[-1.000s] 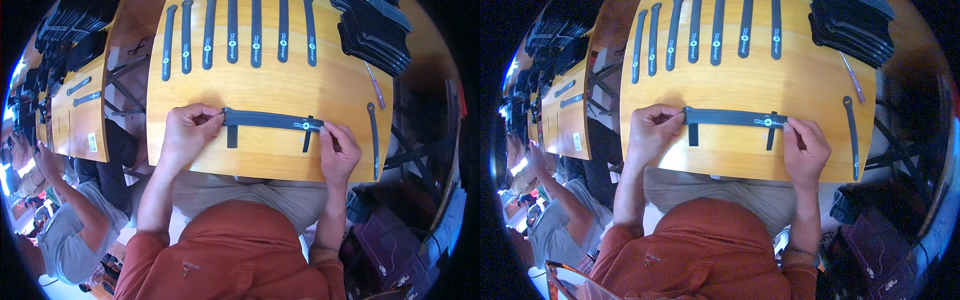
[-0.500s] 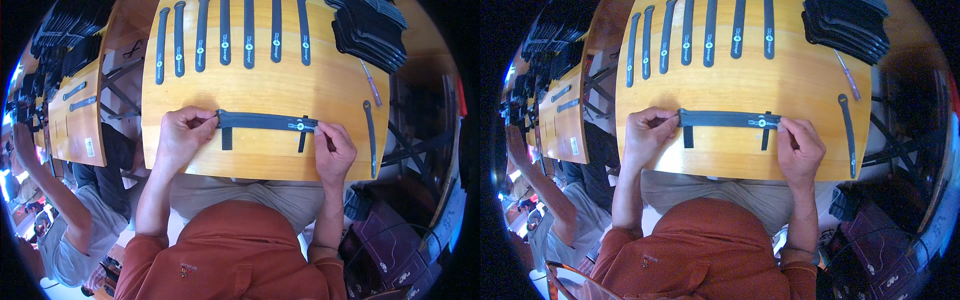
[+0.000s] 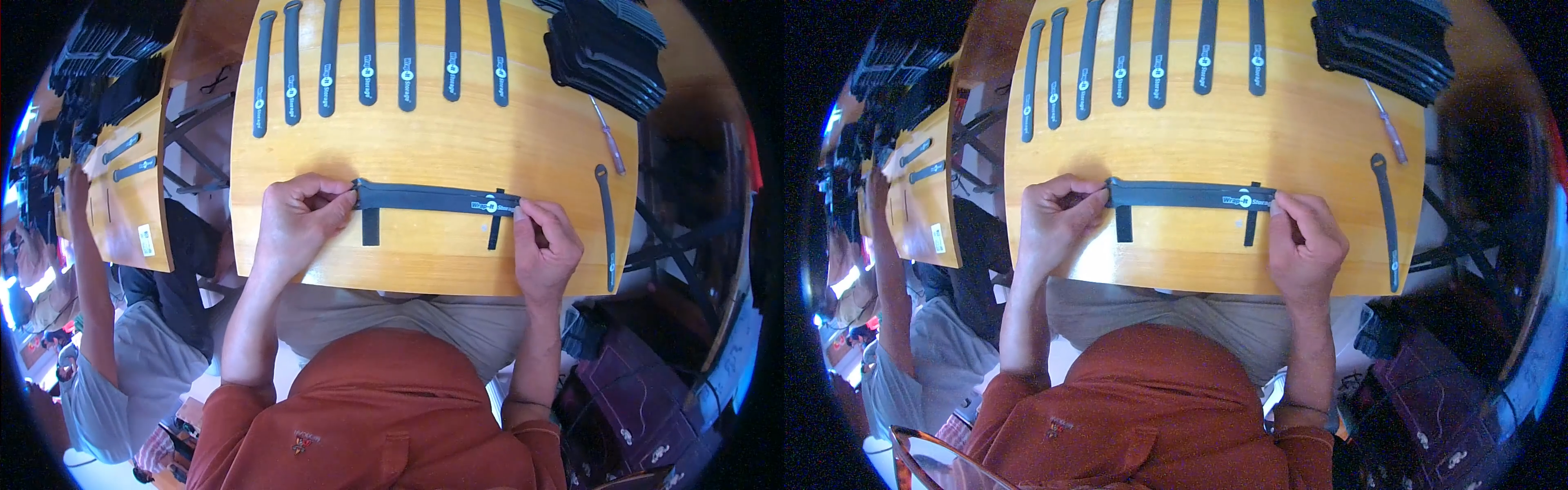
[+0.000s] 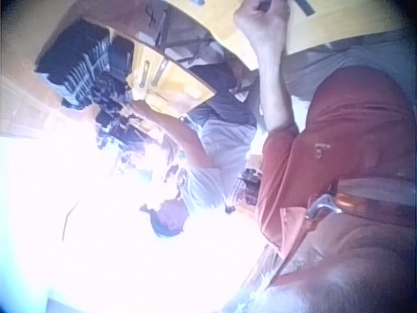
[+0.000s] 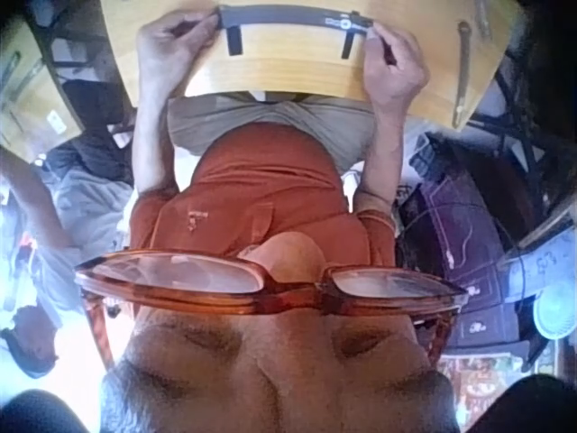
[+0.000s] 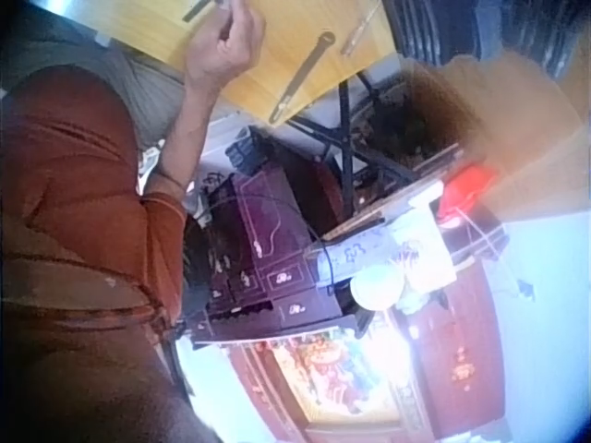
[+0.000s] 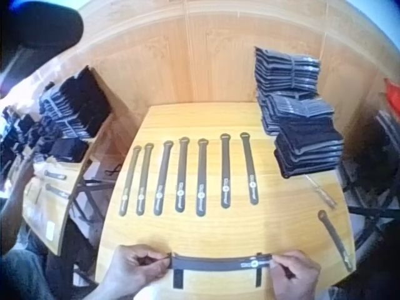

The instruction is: Aligning and stacking small black straps on a wooden surface in a manufacturing setting.

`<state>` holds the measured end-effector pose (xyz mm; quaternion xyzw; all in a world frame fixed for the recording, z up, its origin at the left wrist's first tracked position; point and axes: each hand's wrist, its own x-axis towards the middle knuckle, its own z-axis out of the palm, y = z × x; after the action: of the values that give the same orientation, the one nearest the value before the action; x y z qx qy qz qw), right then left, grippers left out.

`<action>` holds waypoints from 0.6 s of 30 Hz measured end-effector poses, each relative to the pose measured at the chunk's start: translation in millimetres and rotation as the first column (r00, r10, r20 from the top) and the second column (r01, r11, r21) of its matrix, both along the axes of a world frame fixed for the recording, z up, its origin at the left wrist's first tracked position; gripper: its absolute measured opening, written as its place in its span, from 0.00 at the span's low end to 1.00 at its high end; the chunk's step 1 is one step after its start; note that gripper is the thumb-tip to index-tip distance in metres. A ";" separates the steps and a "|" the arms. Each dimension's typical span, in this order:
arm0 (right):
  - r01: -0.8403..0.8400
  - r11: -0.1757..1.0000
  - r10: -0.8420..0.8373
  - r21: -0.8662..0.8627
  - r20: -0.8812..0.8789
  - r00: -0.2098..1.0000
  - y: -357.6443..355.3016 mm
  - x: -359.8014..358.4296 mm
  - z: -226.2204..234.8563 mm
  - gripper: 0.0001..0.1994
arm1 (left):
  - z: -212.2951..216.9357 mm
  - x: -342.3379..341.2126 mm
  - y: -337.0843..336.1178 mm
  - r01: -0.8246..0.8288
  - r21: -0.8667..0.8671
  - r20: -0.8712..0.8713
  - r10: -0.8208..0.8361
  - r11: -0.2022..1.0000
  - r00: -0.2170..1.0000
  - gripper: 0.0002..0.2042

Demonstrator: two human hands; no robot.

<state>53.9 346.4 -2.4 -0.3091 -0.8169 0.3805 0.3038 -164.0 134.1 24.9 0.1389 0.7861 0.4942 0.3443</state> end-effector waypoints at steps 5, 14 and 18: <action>-0.018 1.000 0.018 0.018 0.002 1.000 1.5 1.0 2.9 0.05 | -0.7 1.6 2.9 -0.007 -0.006 0.019 0.007 1.000 1.000 0.04; -0.019 1.000 0.019 0.006 0.016 1.000 2.4 2.4 0.6 0.06 | 0.0 -0.1 0.2 0.025 0.000 -0.009 -0.025 1.000 1.000 0.04; -0.013 1.000 0.012 0.011 0.029 1.000 1.5 2.5 1.9 0.06 | 2.5 -0.7 0.6 0.064 -0.008 -0.046 -0.064 0.998 0.997 0.04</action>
<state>56.4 347.9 -0.5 -0.3079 -0.8252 0.3734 0.2912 -164.7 134.7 27.4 0.1743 0.7906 0.4769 0.3424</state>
